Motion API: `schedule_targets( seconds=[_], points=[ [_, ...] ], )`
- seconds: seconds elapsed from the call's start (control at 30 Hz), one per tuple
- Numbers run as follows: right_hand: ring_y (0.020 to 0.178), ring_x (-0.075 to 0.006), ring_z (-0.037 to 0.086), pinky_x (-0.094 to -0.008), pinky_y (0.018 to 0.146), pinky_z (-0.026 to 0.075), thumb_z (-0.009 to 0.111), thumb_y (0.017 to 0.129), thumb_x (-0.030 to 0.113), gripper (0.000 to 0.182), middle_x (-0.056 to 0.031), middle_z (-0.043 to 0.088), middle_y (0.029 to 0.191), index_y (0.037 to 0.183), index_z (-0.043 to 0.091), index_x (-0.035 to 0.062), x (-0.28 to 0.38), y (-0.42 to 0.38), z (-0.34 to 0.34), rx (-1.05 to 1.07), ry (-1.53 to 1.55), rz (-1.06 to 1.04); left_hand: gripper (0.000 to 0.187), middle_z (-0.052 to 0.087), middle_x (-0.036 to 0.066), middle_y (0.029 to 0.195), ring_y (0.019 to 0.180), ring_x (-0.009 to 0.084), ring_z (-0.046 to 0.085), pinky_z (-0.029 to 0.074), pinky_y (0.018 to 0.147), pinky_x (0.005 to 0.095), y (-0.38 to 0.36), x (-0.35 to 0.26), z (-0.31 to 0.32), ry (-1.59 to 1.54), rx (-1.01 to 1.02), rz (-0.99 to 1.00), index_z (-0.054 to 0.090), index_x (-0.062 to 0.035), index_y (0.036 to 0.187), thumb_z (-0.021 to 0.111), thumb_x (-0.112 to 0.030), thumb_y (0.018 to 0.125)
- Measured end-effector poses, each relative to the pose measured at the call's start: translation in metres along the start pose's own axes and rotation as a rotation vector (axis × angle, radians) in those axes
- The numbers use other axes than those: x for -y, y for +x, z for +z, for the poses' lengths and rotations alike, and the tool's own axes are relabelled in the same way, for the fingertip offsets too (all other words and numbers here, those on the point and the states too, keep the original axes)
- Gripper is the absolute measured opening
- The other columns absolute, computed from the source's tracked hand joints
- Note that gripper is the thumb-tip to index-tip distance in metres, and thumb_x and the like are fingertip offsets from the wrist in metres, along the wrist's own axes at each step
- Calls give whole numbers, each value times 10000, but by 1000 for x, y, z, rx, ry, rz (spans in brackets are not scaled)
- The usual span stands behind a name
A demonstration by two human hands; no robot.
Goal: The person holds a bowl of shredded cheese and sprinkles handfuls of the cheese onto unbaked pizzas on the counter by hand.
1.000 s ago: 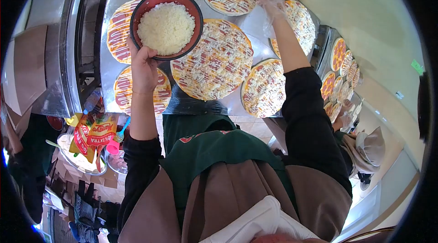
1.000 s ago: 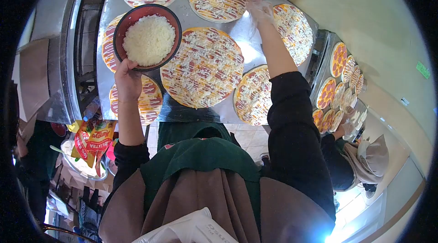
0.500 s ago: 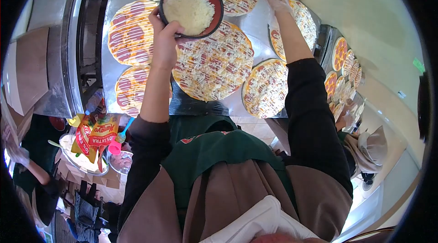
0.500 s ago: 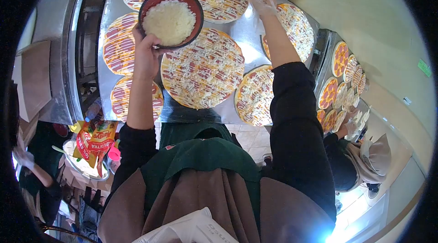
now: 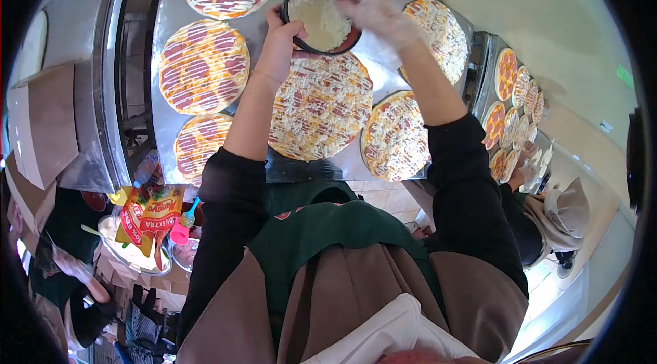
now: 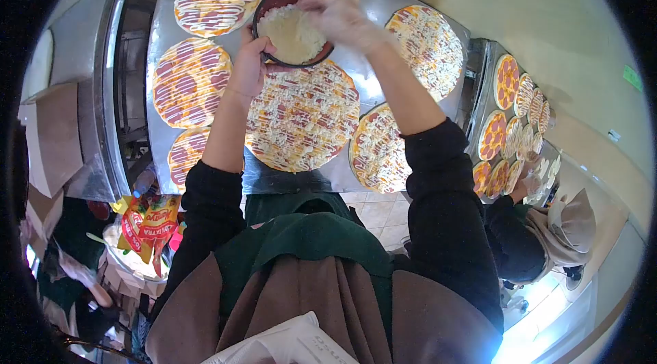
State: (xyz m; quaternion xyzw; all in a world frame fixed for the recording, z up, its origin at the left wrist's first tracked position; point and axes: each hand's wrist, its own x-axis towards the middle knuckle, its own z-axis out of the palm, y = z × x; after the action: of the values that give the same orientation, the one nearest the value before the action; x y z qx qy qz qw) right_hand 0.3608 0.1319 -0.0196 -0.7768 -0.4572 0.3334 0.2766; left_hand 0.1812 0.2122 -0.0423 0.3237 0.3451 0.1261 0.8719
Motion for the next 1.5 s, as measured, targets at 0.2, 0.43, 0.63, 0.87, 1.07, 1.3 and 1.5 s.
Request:
schedule_targets(
  seconds=[0.2,0.43,0.63,0.87,1.07,1.3,1.5],
  points=[
    [1041,-296,549,-383,844,472,661,700,294,370,-141,585,1112,1016,638,102,18,-19,56,-64,-527,-327,590,439,112,1024,835,250,528,573,556,445,-7,0,-5,81,95,-132,260,-102,1225,493,-78,684],
    [1006,-329,548,-407,802,472,623,743,249,302,-149,586,1072,984,630,66,8,-14,48,-49,-170,-89,612,439,125,1072,817,275,554,572,542,426,-17,-3,-7,121,25,-74,257,-92,1253,493,-90,688],
    [921,-341,587,-385,783,481,606,746,146,255,-202,595,1030,974,628,34,14,-12,49,95,-502,-153,600,451,137,1029,738,257,574,576,541,413,-7,7,-2,81,-100,25,249,-88,1235,502,-72,692],
    [879,-224,629,-296,801,483,646,709,123,302,-137,654,979,1004,663,58,10,-7,43,29,125,54,625,452,134,1021,735,237,585,572,524,404,3,12,1,59,-87,24,243,-74,1239,522,-61,679],
    [920,-135,588,-251,826,480,654,764,30,315,-72,610,1023,1074,598,24,2,0,15,0,626,255,628,450,137,1050,795,243,583,578,535,394,7,13,-16,35,-170,108,236,-84,1244,504,-47,677],
    [778,-131,602,-229,699,492,711,622,2,442,-50,603,886,1056,632,25,-59,25,-8,-152,728,359,594,441,164,1175,907,317,595,599,608,410,-24,-9,-31,50,-222,136,239,-86,1253,435,-76,693],
    [791,-196,625,-290,760,492,674,675,240,377,-103,659,917,1023,666,97,-98,53,-27,-299,-105,236,650,438,122,1155,928,221,548,546,654,339,-49,-6,-53,69,-199,166,238,-110,1269,458,-44,662]
  ],
)
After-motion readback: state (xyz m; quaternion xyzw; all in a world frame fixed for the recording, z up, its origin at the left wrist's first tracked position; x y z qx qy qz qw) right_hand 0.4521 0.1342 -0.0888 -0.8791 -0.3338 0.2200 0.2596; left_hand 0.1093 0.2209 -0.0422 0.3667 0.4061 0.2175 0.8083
